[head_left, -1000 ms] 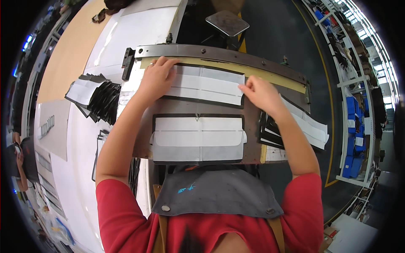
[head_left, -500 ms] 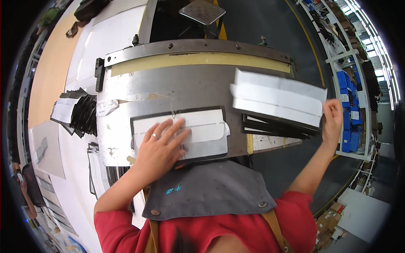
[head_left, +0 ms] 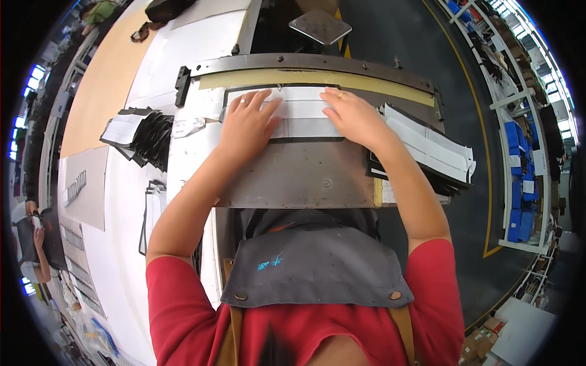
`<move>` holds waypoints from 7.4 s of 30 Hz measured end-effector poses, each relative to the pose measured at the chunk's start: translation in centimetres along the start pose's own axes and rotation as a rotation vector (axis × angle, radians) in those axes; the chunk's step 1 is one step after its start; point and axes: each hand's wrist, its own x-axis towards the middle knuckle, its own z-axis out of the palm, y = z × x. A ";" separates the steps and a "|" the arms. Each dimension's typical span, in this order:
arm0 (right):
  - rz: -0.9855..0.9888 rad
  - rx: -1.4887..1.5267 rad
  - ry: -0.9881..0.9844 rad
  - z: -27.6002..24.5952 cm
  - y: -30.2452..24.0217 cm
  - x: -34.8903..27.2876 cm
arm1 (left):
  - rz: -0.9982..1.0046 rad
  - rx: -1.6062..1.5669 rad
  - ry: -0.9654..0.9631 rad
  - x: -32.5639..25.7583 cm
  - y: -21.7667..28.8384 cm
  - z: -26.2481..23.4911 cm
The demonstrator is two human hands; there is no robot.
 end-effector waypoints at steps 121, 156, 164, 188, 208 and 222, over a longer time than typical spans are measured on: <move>0.027 0.985 0.449 -6.7 -6.1 9.0 | -0.064 -0.316 0.624 1.9 -0.3 -7.6; 0.082 -0.220 -0.045 1.2 1.3 2.8 | -0.066 -0.065 0.058 2.2 -4.9 2.8; -0.014 -0.202 0.133 1.7 1.3 2.6 | -0.082 0.016 0.097 2.4 -4.4 3.1; -0.118 -0.117 0.185 0.6 0.2 2.4 | 0.010 -0.019 0.174 1.8 -3.6 1.5; -0.346 -0.024 0.068 4.3 -5.0 8.3 | -0.021 0.077 0.158 -0.7 -4.5 1.0; -0.188 -0.355 -0.007 -4.6 3.1 0.5 | -0.045 0.002 0.155 -0.3 -4.5 -0.1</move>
